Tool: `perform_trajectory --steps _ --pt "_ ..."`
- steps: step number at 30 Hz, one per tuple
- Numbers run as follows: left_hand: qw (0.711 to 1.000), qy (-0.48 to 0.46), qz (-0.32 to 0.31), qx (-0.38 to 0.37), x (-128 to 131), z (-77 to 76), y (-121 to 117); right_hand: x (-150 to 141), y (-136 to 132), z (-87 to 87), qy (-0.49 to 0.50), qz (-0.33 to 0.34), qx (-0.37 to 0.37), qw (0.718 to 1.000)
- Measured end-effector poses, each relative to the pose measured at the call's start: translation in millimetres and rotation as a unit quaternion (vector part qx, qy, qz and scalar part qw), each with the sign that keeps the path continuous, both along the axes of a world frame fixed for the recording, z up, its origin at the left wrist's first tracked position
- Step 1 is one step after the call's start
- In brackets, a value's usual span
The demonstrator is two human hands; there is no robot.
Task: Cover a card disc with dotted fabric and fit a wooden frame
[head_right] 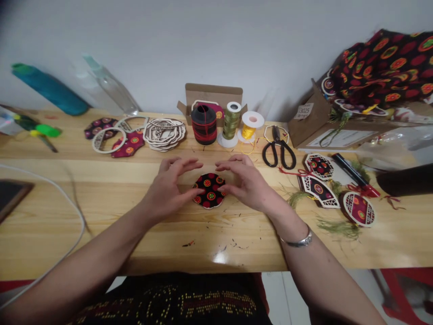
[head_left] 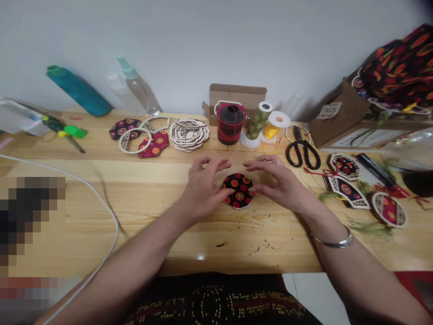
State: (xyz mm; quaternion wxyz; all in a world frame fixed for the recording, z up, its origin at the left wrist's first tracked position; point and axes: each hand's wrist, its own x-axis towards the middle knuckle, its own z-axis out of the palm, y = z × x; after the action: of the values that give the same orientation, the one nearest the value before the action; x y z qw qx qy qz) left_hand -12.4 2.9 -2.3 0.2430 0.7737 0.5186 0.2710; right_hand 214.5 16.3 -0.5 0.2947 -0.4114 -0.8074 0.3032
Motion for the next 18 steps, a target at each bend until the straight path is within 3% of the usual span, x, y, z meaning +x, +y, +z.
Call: perform_trajectory --steps 6,12,18 --pt "0.993 0.072 -0.073 -0.064 -9.8 4.4 4.2 10.9 1.8 12.0 -0.075 -0.010 -0.113 0.991" --pt "0.985 0.098 -0.126 -0.071 -18.9 -3.7 7.3 15.3 -0.7 14.4 -0.027 -0.020 -0.186 0.982" --pt "0.986 0.094 -0.123 -0.064 -17.8 -4.9 9.1 15.4 -0.1 9.7 0.007 -0.031 -0.210 0.977"
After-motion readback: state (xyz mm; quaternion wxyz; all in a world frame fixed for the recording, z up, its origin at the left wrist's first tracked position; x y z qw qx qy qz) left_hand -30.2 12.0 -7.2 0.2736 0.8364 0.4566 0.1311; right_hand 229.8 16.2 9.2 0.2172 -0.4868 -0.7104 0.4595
